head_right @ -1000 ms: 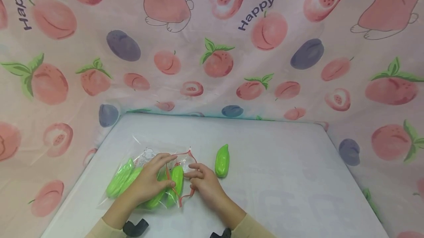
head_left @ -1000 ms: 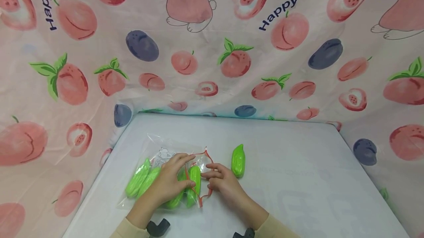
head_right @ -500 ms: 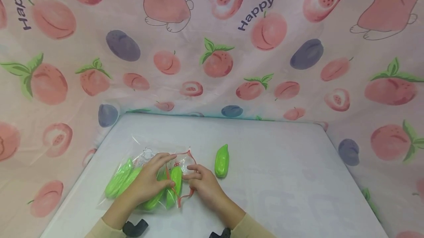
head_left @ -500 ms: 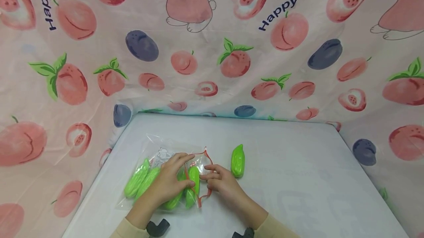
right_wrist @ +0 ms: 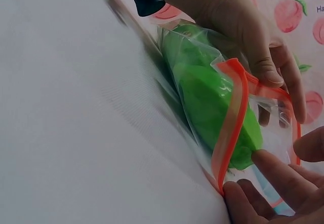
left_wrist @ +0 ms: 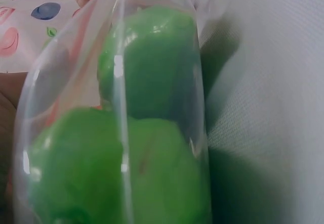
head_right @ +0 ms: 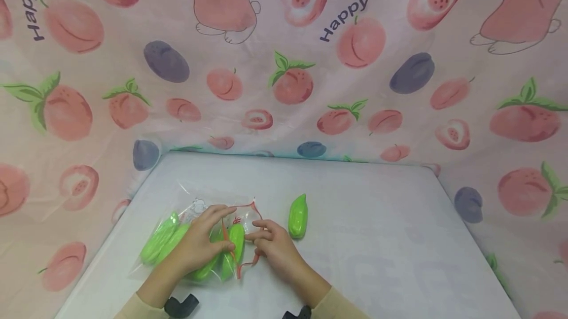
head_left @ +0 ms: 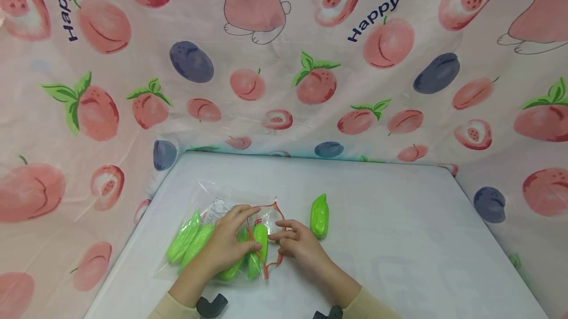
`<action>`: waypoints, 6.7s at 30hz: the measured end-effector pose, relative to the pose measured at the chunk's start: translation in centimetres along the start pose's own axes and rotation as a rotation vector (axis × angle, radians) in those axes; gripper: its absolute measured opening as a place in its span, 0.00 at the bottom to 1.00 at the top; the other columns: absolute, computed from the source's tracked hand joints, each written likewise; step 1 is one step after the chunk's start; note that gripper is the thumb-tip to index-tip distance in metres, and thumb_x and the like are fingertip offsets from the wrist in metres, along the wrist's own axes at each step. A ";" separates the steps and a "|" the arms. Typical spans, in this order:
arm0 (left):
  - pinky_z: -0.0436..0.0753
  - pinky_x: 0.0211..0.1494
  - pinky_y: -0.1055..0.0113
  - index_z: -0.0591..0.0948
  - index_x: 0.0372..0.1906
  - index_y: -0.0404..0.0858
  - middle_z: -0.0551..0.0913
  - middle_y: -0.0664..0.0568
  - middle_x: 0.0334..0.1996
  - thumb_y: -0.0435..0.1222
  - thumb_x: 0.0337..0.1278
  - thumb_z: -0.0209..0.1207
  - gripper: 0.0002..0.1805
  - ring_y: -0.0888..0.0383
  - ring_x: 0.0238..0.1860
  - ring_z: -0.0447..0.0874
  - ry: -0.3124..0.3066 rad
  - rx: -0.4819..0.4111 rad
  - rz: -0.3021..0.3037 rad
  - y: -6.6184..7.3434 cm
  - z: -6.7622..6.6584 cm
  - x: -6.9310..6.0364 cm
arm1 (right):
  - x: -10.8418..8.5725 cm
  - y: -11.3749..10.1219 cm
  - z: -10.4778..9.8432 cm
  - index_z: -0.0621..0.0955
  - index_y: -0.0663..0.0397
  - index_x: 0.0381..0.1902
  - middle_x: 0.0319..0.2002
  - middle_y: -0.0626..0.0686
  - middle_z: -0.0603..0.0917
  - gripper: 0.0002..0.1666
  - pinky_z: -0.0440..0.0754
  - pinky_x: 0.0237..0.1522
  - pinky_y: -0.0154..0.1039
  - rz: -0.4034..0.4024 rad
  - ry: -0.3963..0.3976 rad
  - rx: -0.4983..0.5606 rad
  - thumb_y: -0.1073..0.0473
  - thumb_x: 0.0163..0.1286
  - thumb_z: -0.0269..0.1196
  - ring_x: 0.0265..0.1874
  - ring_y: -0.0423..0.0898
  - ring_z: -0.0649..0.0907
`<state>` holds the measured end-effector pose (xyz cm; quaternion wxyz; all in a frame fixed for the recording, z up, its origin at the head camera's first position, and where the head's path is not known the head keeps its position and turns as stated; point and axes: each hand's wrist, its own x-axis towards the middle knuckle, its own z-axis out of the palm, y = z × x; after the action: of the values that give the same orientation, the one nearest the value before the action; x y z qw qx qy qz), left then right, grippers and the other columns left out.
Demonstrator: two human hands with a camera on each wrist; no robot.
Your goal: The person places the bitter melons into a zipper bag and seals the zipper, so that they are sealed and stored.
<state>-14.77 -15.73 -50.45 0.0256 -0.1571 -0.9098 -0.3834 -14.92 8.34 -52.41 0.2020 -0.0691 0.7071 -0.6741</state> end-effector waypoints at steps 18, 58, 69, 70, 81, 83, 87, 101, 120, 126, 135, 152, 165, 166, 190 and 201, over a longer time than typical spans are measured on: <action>0.67 0.78 0.31 0.77 0.75 0.60 0.77 0.57 0.72 0.42 0.45 0.84 0.47 0.48 0.75 0.76 0.026 0.022 0.011 -0.1 0.1 0.2 | -1.0 -0.3 -1.3 0.74 0.62 0.73 0.60 0.65 0.89 0.29 0.91 0.57 0.47 -0.016 0.076 -0.044 0.65 0.76 0.60 0.62 0.58 0.87; 0.66 0.78 0.28 0.77 0.75 0.60 0.78 0.58 0.72 0.42 0.49 0.83 0.45 0.48 0.74 0.78 0.041 0.015 0.035 -0.5 0.2 0.2 | -2.5 -2.1 -5.1 0.79 0.52 0.70 0.61 0.64 0.88 0.31 0.94 0.43 0.42 -0.074 0.339 -0.111 0.71 0.71 0.68 0.52 0.62 0.90; 0.66 0.78 0.30 0.79 0.75 0.54 0.78 0.56 0.71 0.41 0.49 0.83 0.44 0.47 0.74 0.78 0.044 0.006 0.030 -0.1 0.1 0.1 | -2.7 -2.1 -6.7 0.79 0.54 0.71 0.59 0.61 0.90 0.35 0.92 0.43 0.39 -0.057 0.413 -0.120 0.71 0.66 0.69 0.50 0.55 0.91; 0.66 0.78 0.29 0.79 0.75 0.54 0.78 0.57 0.71 0.41 0.49 0.83 0.44 0.47 0.74 0.78 0.044 0.006 0.030 -0.1 0.1 0.1 | -2.7 -2.1 -6.9 0.79 0.54 0.71 0.59 0.61 0.90 0.35 0.92 0.43 0.38 -0.053 0.422 -0.127 0.70 0.66 0.69 0.49 0.54 0.91; 0.67 0.78 0.32 0.78 0.74 0.59 0.78 0.57 0.71 0.42 0.49 0.83 0.44 0.48 0.75 0.77 0.036 0.012 0.020 -0.2 0.1 0.1 | -2.9 -2.0 -8.3 0.79 0.51 0.71 0.62 0.58 0.88 0.34 0.89 0.46 0.32 -0.014 0.488 -0.203 0.66 0.68 0.72 0.54 0.51 0.88; 0.67 0.78 0.32 0.78 0.74 0.59 0.78 0.58 0.71 0.41 0.49 0.82 0.44 0.48 0.75 0.77 0.036 0.014 0.020 -0.2 0.2 0.1 | -2.9 -1.9 -8.4 0.78 0.52 0.71 0.63 0.58 0.87 0.34 0.89 0.47 0.32 -0.003 0.499 -0.207 0.66 0.68 0.72 0.55 0.51 0.88; 0.67 0.78 0.32 0.78 0.74 0.58 0.78 0.57 0.71 0.41 0.49 0.83 0.44 0.48 0.75 0.77 0.033 0.010 0.019 -0.2 0.1 0.0 | -2.8 -1.6 -8.7 0.77 0.52 0.72 0.66 0.59 0.85 0.36 0.90 0.49 0.34 0.010 0.514 -0.219 0.65 0.67 0.72 0.59 0.54 0.87; 0.68 0.77 0.33 0.79 0.74 0.58 0.79 0.57 0.70 0.41 0.48 0.83 0.44 0.49 0.73 0.79 0.043 0.010 0.040 -0.4 0.3 0.0 | -2.1 -0.7 -8.9 0.74 0.57 0.75 0.68 0.63 0.83 0.41 0.90 0.61 0.48 0.031 0.508 -0.267 0.66 0.66 0.75 0.67 0.63 0.84; 0.67 0.78 0.32 0.78 0.74 0.59 0.79 0.58 0.71 0.41 0.48 0.83 0.45 0.49 0.73 0.79 0.036 0.007 0.031 -0.3 0.2 0.0 | -0.8 0.2 -8.8 0.75 0.53 0.75 0.71 0.59 0.81 0.42 0.90 0.60 0.50 0.061 0.505 -0.292 0.67 0.64 0.76 0.67 0.61 0.84; 0.68 0.78 0.33 0.78 0.74 0.58 0.79 0.58 0.70 0.41 0.49 0.83 0.45 0.49 0.73 0.79 0.035 0.014 0.031 -0.4 0.3 0.1 | -0.9 0.0 -8.9 0.75 0.54 0.74 0.70 0.60 0.82 0.41 0.90 0.59 0.48 0.059 0.505 -0.264 0.67 0.65 0.75 0.67 0.61 0.85; 0.68 0.77 0.33 0.78 0.74 0.58 0.79 0.58 0.70 0.41 0.49 0.83 0.44 0.49 0.73 0.79 0.040 0.015 0.033 -0.4 0.3 0.1 | -1.0 0.0 -8.8 0.80 0.55 0.69 0.64 0.61 0.86 0.33 0.91 0.56 0.45 0.066 0.512 -0.267 0.67 0.66 0.73 0.62 0.59 0.87; 0.68 0.78 0.33 0.78 0.74 0.57 0.78 0.58 0.71 0.41 0.49 0.83 0.44 0.49 0.73 0.78 0.036 0.005 0.017 -0.2 0.2 0.0 | -1.4 -1.0 -8.0 0.82 0.56 0.66 0.65 0.57 0.86 0.29 0.91 0.55 0.42 0.085 0.479 -0.239 0.64 0.67 0.73 0.61 0.56 0.87; 0.67 0.78 0.32 0.78 0.75 0.54 0.78 0.56 0.71 0.42 0.50 0.82 0.44 0.48 0.74 0.78 0.036 0.017 0.014 -0.2 0.2 0.0 | -2.1 -1.8 -7.3 0.83 0.57 0.64 0.64 0.58 0.86 0.28 0.91 0.48 0.36 0.032 0.391 -0.155 0.65 0.66 0.73 0.59 0.53 0.87; 0.67 0.78 0.32 0.78 0.75 0.54 0.78 0.55 0.71 0.42 0.50 0.82 0.44 0.47 0.74 0.78 0.037 0.018 0.015 -0.3 0.2 0.0 | -2.2 -1.8 -7.3 0.83 0.57 0.64 0.64 0.59 0.86 0.28 0.91 0.48 0.36 0.027 0.382 -0.148 0.65 0.66 0.73 0.59 0.53 0.87; 0.66 0.78 0.27 0.77 0.76 0.57 0.76 0.56 0.74 0.42 0.51 0.82 0.44 0.44 0.76 0.75 0.027 0.020 -0.001 -0.2 0.4 0.1 | -2.6 -2.3 -6.5 0.80 0.64 0.65 0.65 0.64 0.84 0.30 0.89 0.48 0.33 -0.020 0.184 -0.045 0.68 0.65 0.73 0.55 0.49 0.87; 0.66 0.78 0.28 0.77 0.76 0.55 0.76 0.55 0.74 0.42 0.51 0.82 0.45 0.45 0.76 0.76 0.026 0.018 0.007 -0.1 0.4 0.1 | -2.1 -1.9 -6.1 0.80 0.66 0.64 0.62 0.65 0.86 0.29 0.88 0.46 0.32 -0.031 0.137 -0.049 0.67 0.65 0.72 0.48 0.47 0.88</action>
<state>-14.88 -15.51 -50.81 0.0401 -0.1551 -0.9123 -0.3769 -15.62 14.58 -50.06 0.1409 -0.0386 0.7345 -0.6627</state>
